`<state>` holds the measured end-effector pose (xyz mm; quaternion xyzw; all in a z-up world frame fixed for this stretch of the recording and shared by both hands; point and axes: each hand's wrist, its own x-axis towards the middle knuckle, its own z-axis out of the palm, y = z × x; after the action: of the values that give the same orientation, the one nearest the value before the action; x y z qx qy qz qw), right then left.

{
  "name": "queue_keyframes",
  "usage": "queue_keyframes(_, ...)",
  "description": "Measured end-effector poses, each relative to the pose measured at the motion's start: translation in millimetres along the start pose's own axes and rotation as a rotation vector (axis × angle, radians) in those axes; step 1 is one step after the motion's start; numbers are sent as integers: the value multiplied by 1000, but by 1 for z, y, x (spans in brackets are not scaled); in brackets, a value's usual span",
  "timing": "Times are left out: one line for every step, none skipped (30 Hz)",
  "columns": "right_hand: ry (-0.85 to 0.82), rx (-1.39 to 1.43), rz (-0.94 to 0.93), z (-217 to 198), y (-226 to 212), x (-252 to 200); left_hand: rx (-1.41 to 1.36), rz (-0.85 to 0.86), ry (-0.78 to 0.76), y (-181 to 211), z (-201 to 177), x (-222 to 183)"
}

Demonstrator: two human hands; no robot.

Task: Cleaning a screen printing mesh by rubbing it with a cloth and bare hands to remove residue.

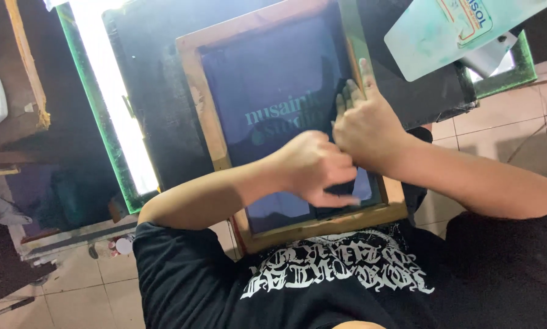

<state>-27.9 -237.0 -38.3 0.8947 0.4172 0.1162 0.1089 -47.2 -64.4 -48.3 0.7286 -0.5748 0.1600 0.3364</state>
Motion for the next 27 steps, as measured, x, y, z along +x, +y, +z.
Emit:
queue_keyframes(1,-1,-1,15,4,0,2,0,1,-1,-11,10)
queue_keyframes(-62,-87,-3,31,7,0,-113,-141,131,-1,-21,19)
queue_keyframes(-125,-174,-6,47,10,-1,-228,-280,264,0,-32,28)
queue_keyframes(-125,-172,-6,53,15,7,-228,-281,263,-5,-30,25)
queue_keyframes(-79,-178,7,59,21,15,-232,-429,307,-9,-28,23)
queue_keyframes(-27,-189,21,64,29,25,-230,-573,350,-16,-28,22)
queue_keyframes(-21,-192,22,76,38,37,-225,-570,350,-21,-29,21)
queue_keyframes(25,-145,24,88,45,46,-234,-683,398,-24,-30,20)
queue_keyframes(70,-98,26,100,51,56,-242,-795,445,-26,-30,19)
queue_keyframes(70,-97,29,98,54,67,-243,-796,443,-26,-32,20)
queue_keyframes(-54,-134,58,96,56,77,-318,-885,509,-26,-35,22)
queue_keyframes(-177,-174,89,94,59,88,-394,-972,577,-26,-37,24)
queue_keyframes(-176,-175,92,86,56,84,-394,-970,575,-27,-37,24)
queue_keyframes(-220,-204,84,79,53,82,-437,-997,622,-29,-38,24)
queue_keyframes(-264,-234,76,72,50,79,-480,-1023,670,-31,-39,25)
queue_keyframes(-261,-238,77,68,42,65,-479,-1018,671,-31,-40,25)
queue_keyframes(-38,-160,34,66,35,51,-528,-1066,692,-32,-41,25)
queue_keyframes(180,-77,-12,63,25,35,-581,-1123,715,-31,-40,24)
queue_keyframes(177,-75,-17,48,20,26,-582,-1127,719,-33,-42,26)
queue_keyframes(30,-154,-25,33,12,14,-603,-1142,725,-33,-43,27)
queue_keyframes(-118,-232,-34,17,3,3,-623,-1156,731,-32,-44,28)
queue_keyframes(-118,-235,-34,13,-1,-4,-624,-1153,732,-32,-44,28)
queue_keyframes(-130,-224,-44,8,-4,-11,-653,-1159,743,-31,-44,28)
queue_keyframes(-142,-210,-54,2,-8,-19,-681,-1167,754,-30,-45,28)
queue_keyframes(-143,-211,-54,3,-7,-16,-682,-1167,754,-32,-43,28)
queue_keyframes(-84,-167,-26,4,-6,-15,-652,-1151,752,-33,-41,26)
queue_keyframes(-25,-124,3,4,-6,-14,-623,-1135,749,-33,-38,25)
